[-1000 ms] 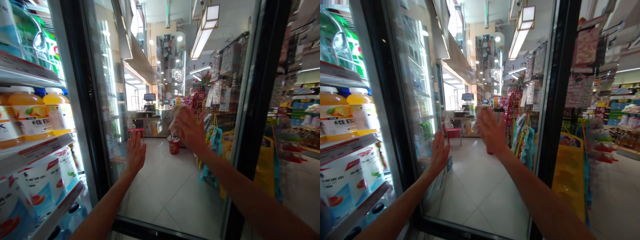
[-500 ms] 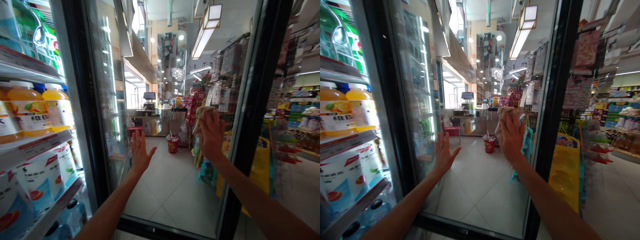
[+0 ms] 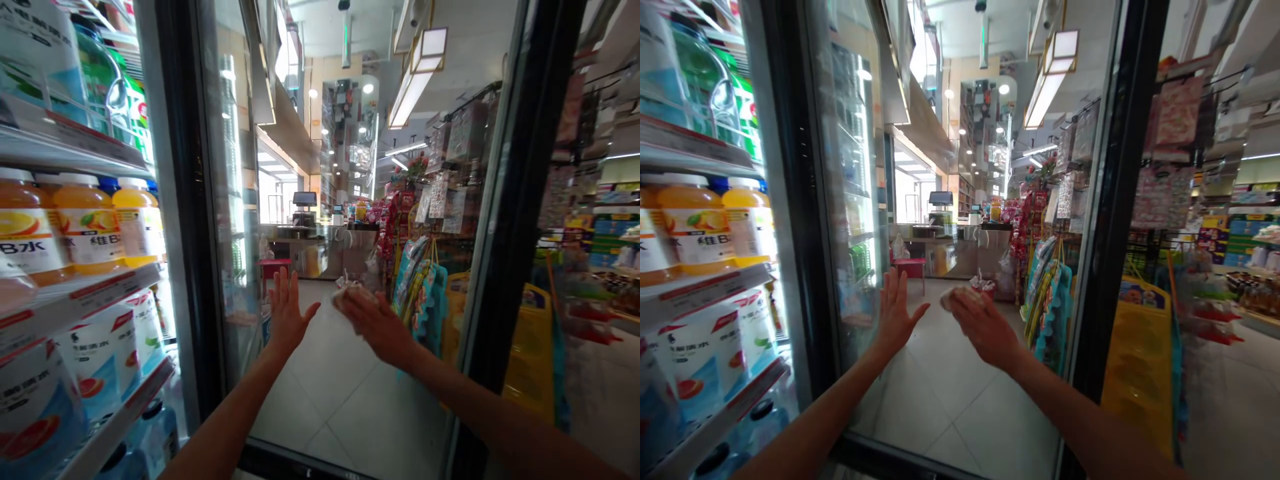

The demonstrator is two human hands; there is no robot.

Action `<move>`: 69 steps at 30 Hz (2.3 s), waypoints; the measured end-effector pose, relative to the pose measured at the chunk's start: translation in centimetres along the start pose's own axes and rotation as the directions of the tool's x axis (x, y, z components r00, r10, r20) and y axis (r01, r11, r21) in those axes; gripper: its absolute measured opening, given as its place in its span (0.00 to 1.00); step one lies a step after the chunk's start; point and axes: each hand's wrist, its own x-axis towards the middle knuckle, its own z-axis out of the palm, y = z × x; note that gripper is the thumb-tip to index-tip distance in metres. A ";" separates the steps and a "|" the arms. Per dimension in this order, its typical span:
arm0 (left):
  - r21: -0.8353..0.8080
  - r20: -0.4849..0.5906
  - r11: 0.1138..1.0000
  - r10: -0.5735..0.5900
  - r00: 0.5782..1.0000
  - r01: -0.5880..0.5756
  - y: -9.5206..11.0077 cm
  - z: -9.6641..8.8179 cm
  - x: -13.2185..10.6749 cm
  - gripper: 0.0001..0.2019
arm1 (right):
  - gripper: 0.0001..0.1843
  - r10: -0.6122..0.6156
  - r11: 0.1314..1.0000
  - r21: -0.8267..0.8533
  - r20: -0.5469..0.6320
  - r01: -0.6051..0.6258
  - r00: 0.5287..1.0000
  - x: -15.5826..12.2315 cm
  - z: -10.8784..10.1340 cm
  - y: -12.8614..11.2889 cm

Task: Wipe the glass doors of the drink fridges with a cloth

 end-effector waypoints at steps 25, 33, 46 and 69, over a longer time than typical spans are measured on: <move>0.081 0.034 0.992 0.092 0.995 -0.094 0.2 0.6 -2.6 0.41 | 0.23 0.055 0.998 0.030 0.180 -0.061 0.982 -11.4 -3.2 0.0; 0.100 0.024 0.990 0.094 0.995 -0.095 0.3 0.5 -2.5 0.41 | 0.21 0.318 0.945 -0.088 0.017 -0.316 0.948 -7.6 -3.0 1.8; 0.113 0.046 0.991 0.072 0.996 -0.076 0.4 0.4 -2.6 0.40 | 0.22 0.072 0.996 0.045 0.039 -0.074 0.997 -1.3 0.3 -1.1; 0.177 0.138 0.979 0.074 0.988 -0.098 -1.3 -3.0 0.9 0.46 | 0.22 0.080 0.995 0.058 -0.047 -0.077 0.996 4.5 2.7 -3.2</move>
